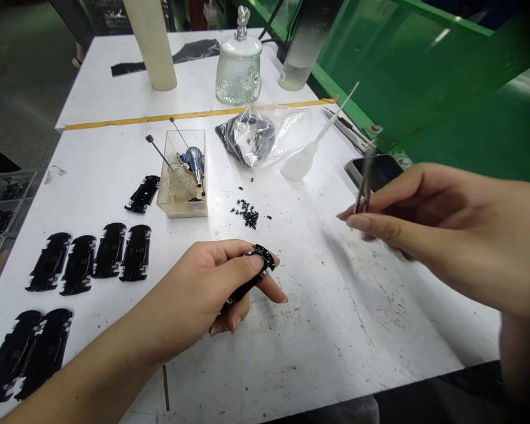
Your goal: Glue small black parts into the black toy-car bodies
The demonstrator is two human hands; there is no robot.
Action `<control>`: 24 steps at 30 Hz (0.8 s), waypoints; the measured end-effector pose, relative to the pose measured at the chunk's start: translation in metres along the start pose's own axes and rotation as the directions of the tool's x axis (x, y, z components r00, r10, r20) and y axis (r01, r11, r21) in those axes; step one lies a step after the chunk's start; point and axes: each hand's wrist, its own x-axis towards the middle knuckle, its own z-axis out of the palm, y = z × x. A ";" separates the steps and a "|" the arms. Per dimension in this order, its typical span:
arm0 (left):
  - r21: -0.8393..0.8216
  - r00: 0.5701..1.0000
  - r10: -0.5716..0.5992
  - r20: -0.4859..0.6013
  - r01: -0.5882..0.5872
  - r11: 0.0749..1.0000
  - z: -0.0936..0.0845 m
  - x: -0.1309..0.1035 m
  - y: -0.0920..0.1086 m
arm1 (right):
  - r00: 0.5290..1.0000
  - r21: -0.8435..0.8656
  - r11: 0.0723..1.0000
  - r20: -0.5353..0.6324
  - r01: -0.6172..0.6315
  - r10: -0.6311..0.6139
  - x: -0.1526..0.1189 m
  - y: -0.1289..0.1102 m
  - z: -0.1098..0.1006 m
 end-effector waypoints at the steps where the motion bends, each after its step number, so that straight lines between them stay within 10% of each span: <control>1: -0.003 1.000 -0.002 -0.002 0.002 1.000 0.000 0.000 0.000 | 0.998 0.037 0.999 -0.058 -0.007 0.009 0.002 -0.008 0.003; 11: -0.012 1.000 -0.011 -0.015 0.011 1.000 0.000 0.002 0.002 | 0.984 0.453 0.880 -0.161 0.145 -0.079 -0.011 -0.037 0.067; 24: -0.023 0.999 -0.029 -0.032 0.028 0.999 -0.001 0.002 0.001 | 0.999 0.440 0.896 -0.028 0.053 -0.045 -0.010 -0.035 0.071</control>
